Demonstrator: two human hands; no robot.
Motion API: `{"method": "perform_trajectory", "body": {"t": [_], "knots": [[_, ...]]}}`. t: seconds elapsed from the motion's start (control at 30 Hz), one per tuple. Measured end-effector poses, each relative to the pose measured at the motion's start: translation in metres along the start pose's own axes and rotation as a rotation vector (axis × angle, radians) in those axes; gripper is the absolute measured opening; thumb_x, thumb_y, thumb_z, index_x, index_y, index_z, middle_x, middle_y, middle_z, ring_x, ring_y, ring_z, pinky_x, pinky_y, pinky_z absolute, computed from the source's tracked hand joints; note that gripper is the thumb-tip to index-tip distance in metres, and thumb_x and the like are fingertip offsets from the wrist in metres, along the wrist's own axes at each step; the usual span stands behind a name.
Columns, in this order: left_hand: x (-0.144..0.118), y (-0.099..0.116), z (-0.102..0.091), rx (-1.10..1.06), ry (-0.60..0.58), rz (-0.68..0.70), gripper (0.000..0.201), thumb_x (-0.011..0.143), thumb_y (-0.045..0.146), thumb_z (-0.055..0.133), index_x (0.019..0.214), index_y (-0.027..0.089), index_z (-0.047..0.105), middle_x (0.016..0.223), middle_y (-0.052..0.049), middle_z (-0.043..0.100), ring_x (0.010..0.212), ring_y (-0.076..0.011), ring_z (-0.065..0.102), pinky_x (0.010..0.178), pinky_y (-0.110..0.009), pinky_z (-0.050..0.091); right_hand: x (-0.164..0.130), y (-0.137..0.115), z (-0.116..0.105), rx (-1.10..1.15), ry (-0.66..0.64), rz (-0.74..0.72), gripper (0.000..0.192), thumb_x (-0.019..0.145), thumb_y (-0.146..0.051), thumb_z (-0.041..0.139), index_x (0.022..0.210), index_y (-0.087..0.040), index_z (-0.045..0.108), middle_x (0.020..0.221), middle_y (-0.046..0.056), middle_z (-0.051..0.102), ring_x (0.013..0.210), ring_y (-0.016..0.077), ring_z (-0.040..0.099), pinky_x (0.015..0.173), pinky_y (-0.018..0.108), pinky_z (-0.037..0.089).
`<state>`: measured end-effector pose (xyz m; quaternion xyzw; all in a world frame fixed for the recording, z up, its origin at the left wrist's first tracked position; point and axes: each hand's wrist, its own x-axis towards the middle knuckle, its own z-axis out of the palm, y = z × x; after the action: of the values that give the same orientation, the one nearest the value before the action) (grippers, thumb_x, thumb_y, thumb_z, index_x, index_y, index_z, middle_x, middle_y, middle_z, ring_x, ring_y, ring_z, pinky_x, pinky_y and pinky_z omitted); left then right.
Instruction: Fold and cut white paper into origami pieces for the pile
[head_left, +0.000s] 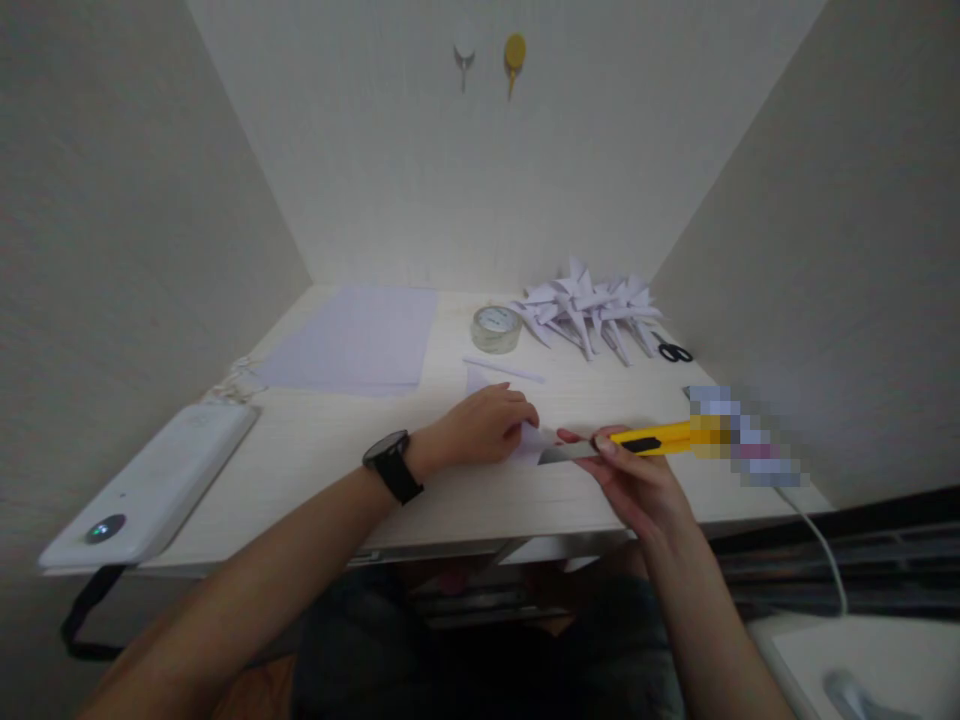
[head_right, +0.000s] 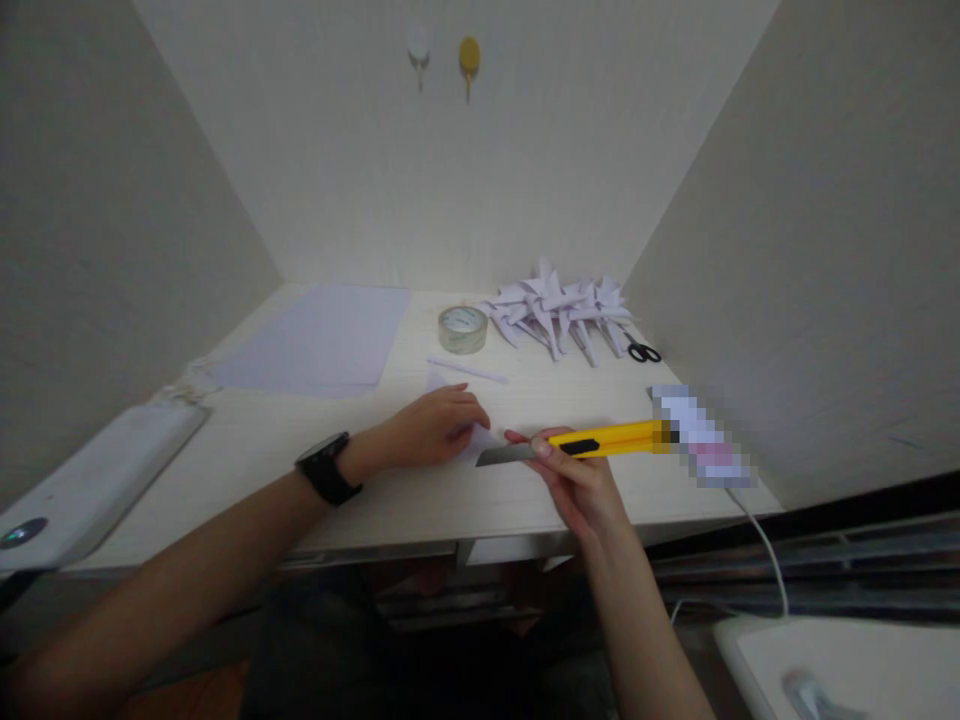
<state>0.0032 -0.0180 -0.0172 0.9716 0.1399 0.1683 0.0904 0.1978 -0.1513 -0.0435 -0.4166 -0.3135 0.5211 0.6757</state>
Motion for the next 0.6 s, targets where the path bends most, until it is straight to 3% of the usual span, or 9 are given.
{"method": "perform_trajectory", "body": {"t": [0.1, 0.2, 0.4, 0.6], "knots": [[0.0008, -0.0020, -0.0022, -0.054, -0.006, -0.038, 0.024, 0.084, 0.010, 0.054, 0.101, 0.018, 0.068, 0.100, -0.004, 0.074, 0.095, -0.0185, 0.066, 0.111, -0.045, 0.037, -0.0003, 0.0000, 0.0030, -0.098, -0.097, -0.005, 0.021, 0.063, -0.032, 0.088, 0.077, -0.023, 0.076, 0.082, 0.005, 0.078, 0.099, 0.0302, 0.072, 0.108, 0.053, 0.041], [0.0016, -0.0049, -0.0025, -0.075, -0.014, -0.054, 0.024, 0.086, 0.011, 0.053, 0.104, 0.018, 0.067, 0.102, -0.004, 0.074, 0.095, -0.0185, 0.067, 0.111, -0.046, 0.036, -0.0002, 0.0012, 0.0059, -0.155, -0.116, 0.001, 0.022, 0.064, -0.033, 0.088, 0.078, -0.022, 0.076, 0.083, 0.006, 0.078, 0.097, 0.0288, 0.072, 0.105, 0.050, 0.044], [0.0014, -0.0049, -0.0033, -0.023, -0.030, -0.103, 0.013, 0.083, 0.017, 0.055, 0.094, 0.018, 0.063, 0.085, -0.004, 0.070, 0.081, -0.0194, 0.064, 0.089, -0.038, 0.047, 0.0045, 0.0035, 0.0063, -0.148, -0.006, 0.044, 0.027, 0.059, -0.034, 0.090, 0.077, -0.020, 0.076, 0.080, 0.005, 0.077, 0.086, 0.0245, 0.073, 0.095, 0.041, 0.053], [-0.0016, 0.0027, -0.0101, -0.090, -0.084, -0.056, 0.014, 0.076, 0.027, 0.063, 0.085, 0.016, 0.061, 0.083, -0.005, 0.065, 0.076, -0.0183, 0.058, 0.071, -0.030, 0.044, 0.0083, 0.0046, 0.0025, -0.036, 0.076, 0.064, 0.024, 0.058, -0.026, 0.090, 0.075, -0.019, 0.075, 0.077, 0.002, 0.075, 0.080, 0.0220, 0.073, 0.081, 0.036, 0.061]]}}
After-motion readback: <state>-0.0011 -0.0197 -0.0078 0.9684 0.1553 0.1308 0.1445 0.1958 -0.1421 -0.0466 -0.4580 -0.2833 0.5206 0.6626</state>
